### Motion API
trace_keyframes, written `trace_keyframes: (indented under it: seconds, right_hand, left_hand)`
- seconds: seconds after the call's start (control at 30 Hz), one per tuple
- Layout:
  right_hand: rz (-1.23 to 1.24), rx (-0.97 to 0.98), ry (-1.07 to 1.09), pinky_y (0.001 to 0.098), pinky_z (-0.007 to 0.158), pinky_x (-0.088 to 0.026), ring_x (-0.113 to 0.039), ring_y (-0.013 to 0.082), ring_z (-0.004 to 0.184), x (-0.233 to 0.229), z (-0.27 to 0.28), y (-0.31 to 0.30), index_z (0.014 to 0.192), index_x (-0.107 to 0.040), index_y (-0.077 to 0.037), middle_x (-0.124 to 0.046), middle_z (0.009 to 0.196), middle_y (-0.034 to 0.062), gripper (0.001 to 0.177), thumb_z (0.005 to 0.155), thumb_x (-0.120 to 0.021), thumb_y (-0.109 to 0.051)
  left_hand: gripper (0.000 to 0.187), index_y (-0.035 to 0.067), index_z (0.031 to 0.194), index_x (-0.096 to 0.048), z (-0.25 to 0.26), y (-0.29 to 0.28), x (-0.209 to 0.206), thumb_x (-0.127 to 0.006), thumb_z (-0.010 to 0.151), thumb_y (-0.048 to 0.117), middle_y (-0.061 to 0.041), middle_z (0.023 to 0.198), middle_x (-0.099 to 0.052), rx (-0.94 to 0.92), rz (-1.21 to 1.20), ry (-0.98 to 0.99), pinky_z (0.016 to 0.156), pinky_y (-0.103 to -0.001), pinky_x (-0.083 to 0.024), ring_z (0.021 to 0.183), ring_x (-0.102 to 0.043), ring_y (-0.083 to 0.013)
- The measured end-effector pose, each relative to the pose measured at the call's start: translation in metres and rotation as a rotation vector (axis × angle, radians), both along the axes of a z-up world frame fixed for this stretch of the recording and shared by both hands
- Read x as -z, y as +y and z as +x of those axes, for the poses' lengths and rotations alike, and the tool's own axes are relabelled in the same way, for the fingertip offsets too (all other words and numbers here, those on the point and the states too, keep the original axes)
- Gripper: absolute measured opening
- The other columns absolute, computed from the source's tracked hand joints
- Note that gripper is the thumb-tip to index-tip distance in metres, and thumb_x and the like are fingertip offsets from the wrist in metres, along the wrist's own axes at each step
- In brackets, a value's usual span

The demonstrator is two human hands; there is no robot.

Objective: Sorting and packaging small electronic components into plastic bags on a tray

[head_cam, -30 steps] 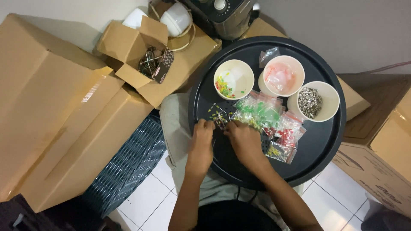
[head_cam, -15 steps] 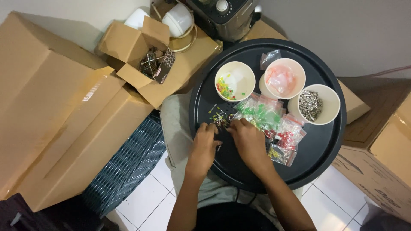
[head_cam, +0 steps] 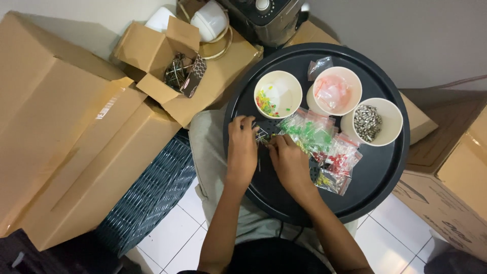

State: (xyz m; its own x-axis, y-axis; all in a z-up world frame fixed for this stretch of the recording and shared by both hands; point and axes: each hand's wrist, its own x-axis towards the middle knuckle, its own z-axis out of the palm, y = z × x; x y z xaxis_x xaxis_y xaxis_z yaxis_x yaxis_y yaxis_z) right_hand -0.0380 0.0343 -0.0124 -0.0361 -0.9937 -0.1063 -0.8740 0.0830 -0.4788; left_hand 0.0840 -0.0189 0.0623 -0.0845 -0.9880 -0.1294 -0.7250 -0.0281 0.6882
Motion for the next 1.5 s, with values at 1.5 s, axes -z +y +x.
trace_keyframes:
  seconds: [1.5]
  right_hand:
    - [0.048, 0.213, -1.010, 0.0295, 0.053, -0.054, -0.067, 0.0213, 0.066, 0.010, -0.003, -0.013, 0.114, -0.072, 0.002, -0.070, 0.090, 0.0193, 0.020, 0.095, -0.071, -0.005]
  left_hand:
    - [0.020, 0.003, 0.114, -0.071, 0.032, 0.021, 0.055, -0.064, 0.101, 0.015, -0.024, 0.103, -0.072, -0.067, 0.206, 0.641, 0.081, -0.038, -0.065, 0.095, -0.076, -0.0348]
